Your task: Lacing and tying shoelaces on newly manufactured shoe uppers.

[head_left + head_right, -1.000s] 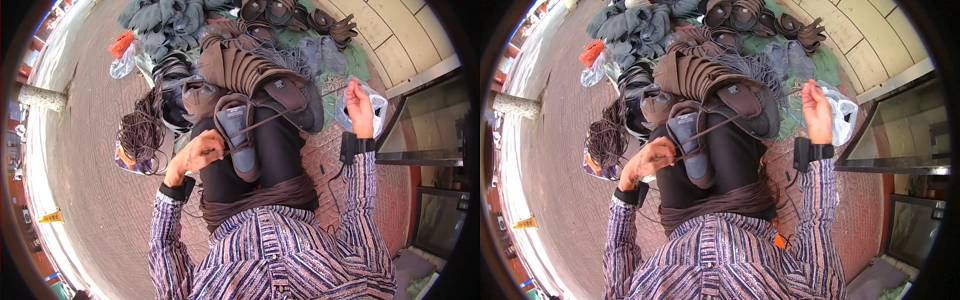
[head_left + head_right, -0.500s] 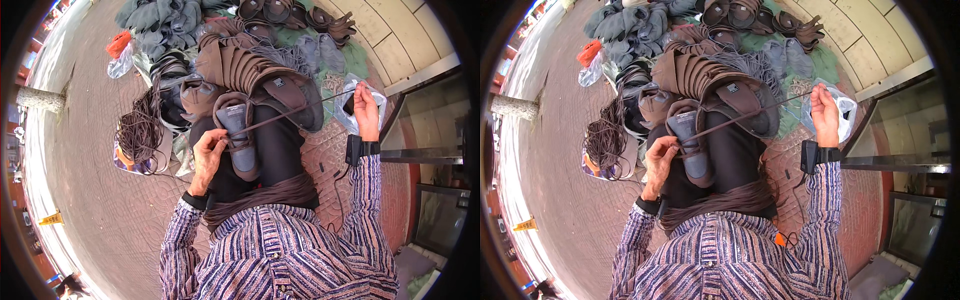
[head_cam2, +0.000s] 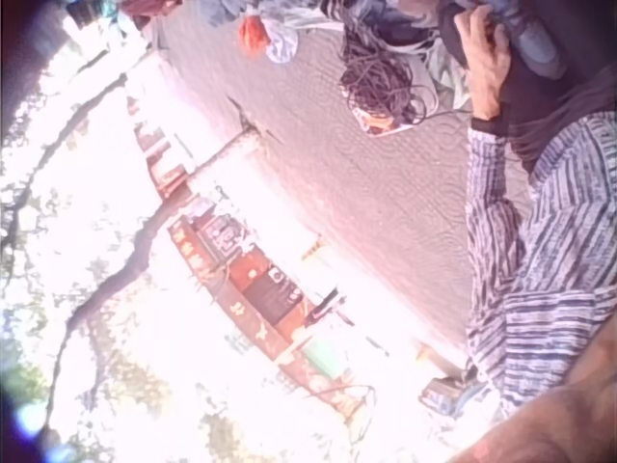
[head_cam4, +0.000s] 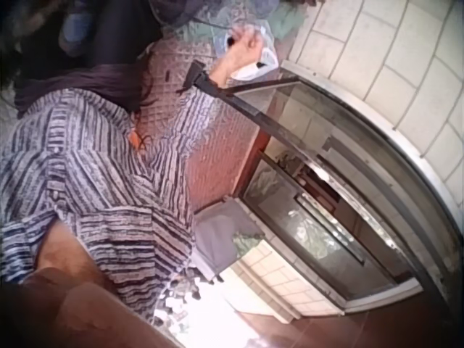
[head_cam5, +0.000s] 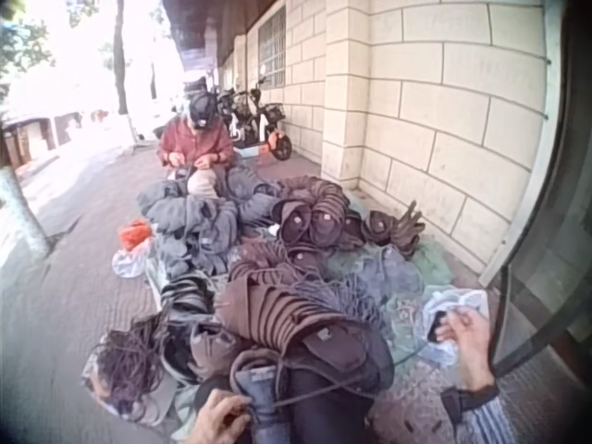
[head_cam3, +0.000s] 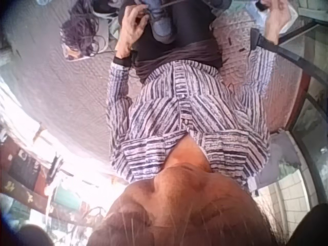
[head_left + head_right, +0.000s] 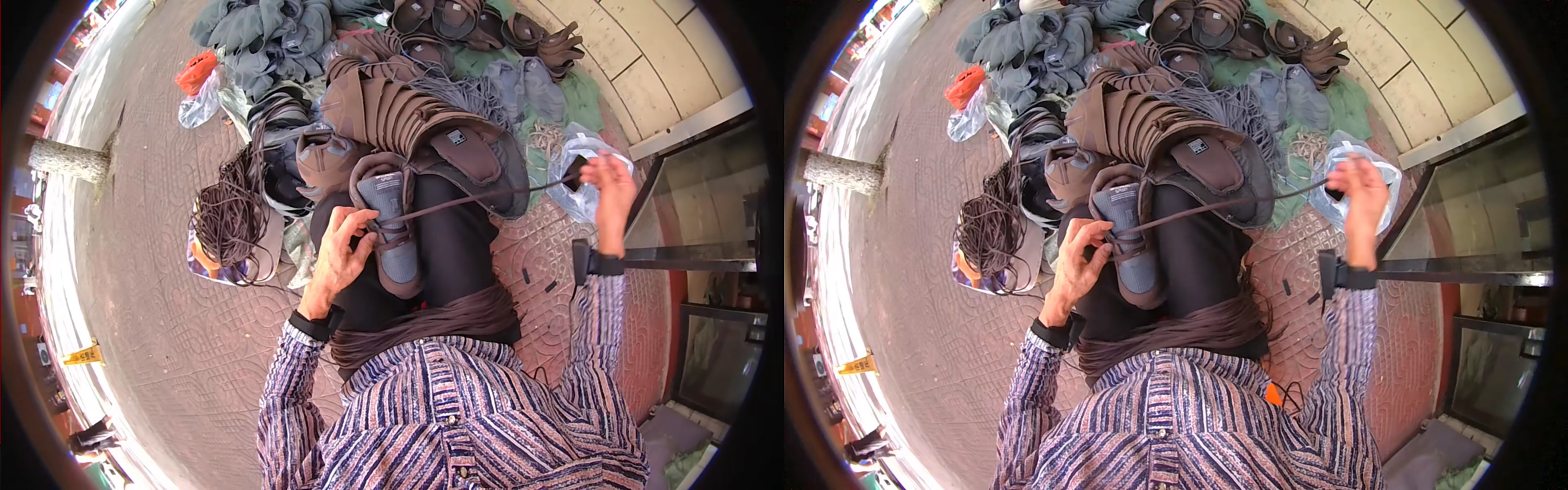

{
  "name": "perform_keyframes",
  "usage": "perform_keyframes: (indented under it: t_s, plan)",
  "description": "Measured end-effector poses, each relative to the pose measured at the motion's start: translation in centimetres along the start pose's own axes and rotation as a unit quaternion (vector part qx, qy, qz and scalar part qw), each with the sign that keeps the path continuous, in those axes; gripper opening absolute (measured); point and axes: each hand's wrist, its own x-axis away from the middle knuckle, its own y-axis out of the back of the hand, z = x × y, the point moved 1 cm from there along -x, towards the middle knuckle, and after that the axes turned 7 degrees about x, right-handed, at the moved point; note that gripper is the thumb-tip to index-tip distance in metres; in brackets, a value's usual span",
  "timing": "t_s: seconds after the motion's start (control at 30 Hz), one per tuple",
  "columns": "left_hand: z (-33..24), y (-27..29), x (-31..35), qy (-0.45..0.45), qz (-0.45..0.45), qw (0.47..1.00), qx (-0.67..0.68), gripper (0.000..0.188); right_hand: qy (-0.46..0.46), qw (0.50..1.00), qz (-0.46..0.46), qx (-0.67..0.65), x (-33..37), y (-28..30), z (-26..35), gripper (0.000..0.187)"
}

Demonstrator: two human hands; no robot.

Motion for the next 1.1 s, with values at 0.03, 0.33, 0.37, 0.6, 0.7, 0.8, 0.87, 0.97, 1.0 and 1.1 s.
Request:
perform_keyframes:
  t_s: [0.03,0.33,0.37,0.6,0.7,0.8,0.87,0.97,1.0,1.1]
  plan:
    - [-0.1,-0.1,-0.1,-0.001,0.002,1.0,0.0,0.033,0.042,0.996,0.06,0.041,1.5,-1.7,0.4,0.019]
    - [-1.0,0.9,-1.4,-0.034,0.108,0.971,-0.208,0.033,0.349,0.835,0.338,0.259,11.7,-18.2,1.8,0.003]
    - [-0.9,1.0,-1.5,-0.037,0.109,0.971,-0.21,0.033,0.289,0.834,0.372,0.287,12.2,-18.3,1.1,0.001]
    - [-2.1,-1.5,-1.7,0.072,-0.036,0.992,-0.097,0.018,0.306,0.825,0.343,0.328,13.5,-18.1,-0.1,0.004]
    - [-1.4,-3.7,-2.2,0.094,-0.085,0.992,-0.02,0.019,0.298,0.844,0.336,0.291,13.8,-18.4,0.1,0.005]
    - [-1.7,-4.5,-3.2,0.155,-0.032,0.986,-0.043,0.017,0.297,0.826,0.353,0.324,13.6,-18.5,-0.4,0.015]
    - [-2.0,-4.4,-3.6,0.215,-0.009,0.976,-0.022,0.019,0.305,0.82,0.362,0.323,13.4,-18.7,-0.2,0.014]
    - [-1.8,-4.5,-3.6,0.177,-0.012,0.983,-0.051,0.019,0.323,0.804,0.358,0.348,13.0,-19.0,0.0,0.013]
    - [-1.5,-4.7,-3.5,0.178,-0.013,0.983,-0.05,0.019,0.347,0.792,0.357,0.354,12.8,-19.2,0.1,0.013]
    - [-0.8,-4.5,-3.4,0.181,-0.031,0.983,-0.003,0.02,0.393,0.769,0.348,0.366,13.3,-19.5,0.8,0.012]
